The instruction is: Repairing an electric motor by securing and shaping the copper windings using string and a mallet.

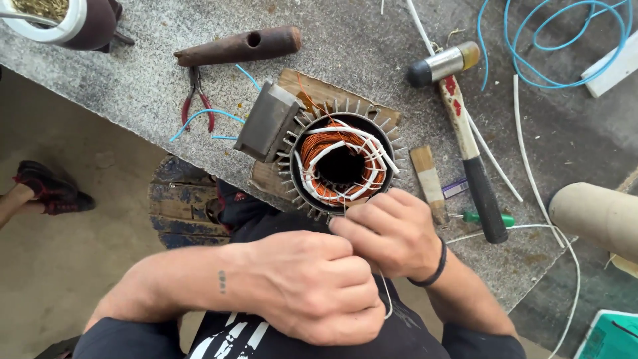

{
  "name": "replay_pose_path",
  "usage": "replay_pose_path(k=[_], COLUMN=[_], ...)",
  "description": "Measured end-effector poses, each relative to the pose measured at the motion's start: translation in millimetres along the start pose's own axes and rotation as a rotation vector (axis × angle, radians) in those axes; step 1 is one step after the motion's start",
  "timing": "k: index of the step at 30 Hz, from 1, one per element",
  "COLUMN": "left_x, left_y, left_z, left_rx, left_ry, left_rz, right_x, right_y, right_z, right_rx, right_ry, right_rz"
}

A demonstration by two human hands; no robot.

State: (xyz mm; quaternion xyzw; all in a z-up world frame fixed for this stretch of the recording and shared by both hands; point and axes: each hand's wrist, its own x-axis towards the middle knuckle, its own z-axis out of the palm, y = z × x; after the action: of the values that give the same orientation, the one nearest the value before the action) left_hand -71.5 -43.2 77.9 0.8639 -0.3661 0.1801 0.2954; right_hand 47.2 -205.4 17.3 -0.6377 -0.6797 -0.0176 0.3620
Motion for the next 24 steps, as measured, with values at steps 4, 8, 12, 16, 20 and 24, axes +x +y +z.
replay_pose_path(k=[4, 8, 12, 16, 20, 24], left_x=[2.2, -37.9, -63.1, -56.8, -59.0, -62.8], left_y=[-6.1, -11.2, -17.3, -27.1, -30.2, -35.1], left_z=[0.9, 13.8, 46.4, 57.5, 67.5, 67.2], left_rx=[0.005, 0.054, 0.124, 0.23, 0.17, 0.151], left_ry=[0.159, 0.297, 0.326, 0.377, 0.442, 0.422], left_rz=[-0.052, -0.326, -0.668, -0.616, -0.603, -0.63], right_x=[0.4, 3.3, 29.2, 32.1, -1.2, -10.1], right_y=[4.7, 7.1, -4.8, -13.7, -18.5, -20.7], right_z=[3.7, 0.0, -6.2, -6.1, 7.9, 22.5], right_rx=[0.204, 0.486, 0.412, 0.337, 0.304, 0.276], right_ry=[0.098, 0.179, 0.143, 0.117, 0.151, 0.221], right_rz=[0.033, 0.276, 0.479, 0.366, 0.184, 0.105])
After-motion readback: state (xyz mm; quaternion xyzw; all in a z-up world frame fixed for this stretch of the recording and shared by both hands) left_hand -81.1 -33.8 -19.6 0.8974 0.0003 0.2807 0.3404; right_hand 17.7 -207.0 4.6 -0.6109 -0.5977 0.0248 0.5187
